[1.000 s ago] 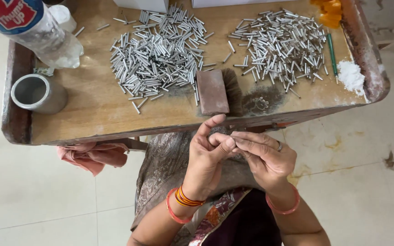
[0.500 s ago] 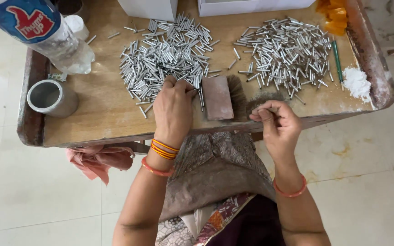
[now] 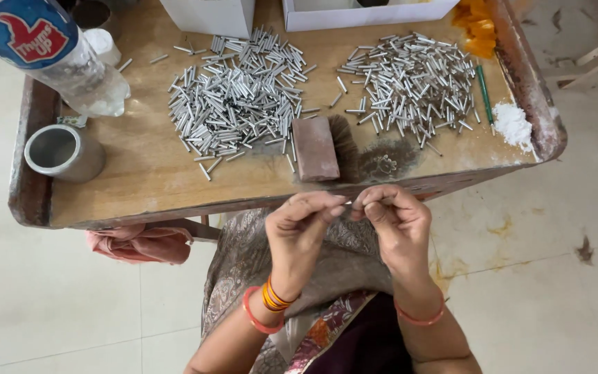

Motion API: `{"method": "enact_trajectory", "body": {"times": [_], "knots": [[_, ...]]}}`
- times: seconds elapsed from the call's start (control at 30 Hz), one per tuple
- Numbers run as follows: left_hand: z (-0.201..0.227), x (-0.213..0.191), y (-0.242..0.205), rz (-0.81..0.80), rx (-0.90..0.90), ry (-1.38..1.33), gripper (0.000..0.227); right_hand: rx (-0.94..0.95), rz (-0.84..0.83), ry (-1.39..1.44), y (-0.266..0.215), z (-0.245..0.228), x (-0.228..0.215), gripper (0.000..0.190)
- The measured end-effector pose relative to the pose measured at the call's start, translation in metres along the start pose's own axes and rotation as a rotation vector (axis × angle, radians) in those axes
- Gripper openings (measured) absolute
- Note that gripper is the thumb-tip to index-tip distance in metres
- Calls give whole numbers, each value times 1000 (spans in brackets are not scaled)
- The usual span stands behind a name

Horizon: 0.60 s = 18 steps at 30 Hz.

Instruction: The person sits at a wooden table and repeatedly picks up small metal pins from a pile. They rub each pin against a rectangular sanding block to smooth the surface, then place the finished pin into a separate pile on the right side of the table.

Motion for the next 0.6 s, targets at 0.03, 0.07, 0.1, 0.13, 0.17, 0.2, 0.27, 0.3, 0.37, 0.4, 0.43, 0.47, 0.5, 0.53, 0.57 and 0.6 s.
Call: {"method": "enact_trajectory", "body": {"times": [0.03,0.07,0.1,0.13,0.17,0.2,0.27,0.3,0.37,0.4,0.43,0.47,0.5,0.53,0.57,0.6], "knots": [[-2,3,-5,-1,-9,-1,21,7,6,-3,-4,1,2,9],[-8,9,-7,-37,-121,-149,24,-7,42,-6,-6,2,3,10],[-14,15,-10,-74,-233,-297,29,-21,79,-9,-7,2,4,12],[-11,14,-10,-74,-235,-297,29,-20,81,-9,-9,3,6,12],[-7,13,-9,-61,-201,-334,38,-40,83,-33,-11,2,7,11],[-3,12,-8,-47,-166,-369,49,-60,83,-56,-12,2,9,10],[-4,12,-9,-45,-177,-371,53,-64,89,-69,-12,1,12,10],[-5,12,-9,-43,-188,-373,58,-70,96,-82,-12,1,14,10],[-6,13,-10,-21,-172,-336,62,-79,80,-161,-13,0,13,9],[-6,13,-10,-1,-154,-300,66,-91,64,-241,-13,-1,14,8],[-8,14,-11,-2,-156,-302,66,-90,65,-242,-13,-1,13,8],[-8,15,-12,26,-136,-284,66,-107,66,-302,-13,-3,13,8],[-9,15,-12,54,-116,-266,67,-124,67,-362,-12,-4,13,8],[-9,15,-13,57,-117,-267,67,-122,64,-363,-11,-9,14,8],[-6,14,-13,78,-57,-154,65,-167,45,-533,-10,-15,16,10],[-4,13,-15,99,0,-39,64,-208,26,-703,-9,-21,19,12]]}}
Point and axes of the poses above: each hand's wrist, its own y-axis towards the middle knuckle, its own x-axis out of the palm, z = x × y, the point moved 4 cm from there along y, towards the middle knuckle, and after that the axes turned 15 degrees about y, right-handed, at the moved point
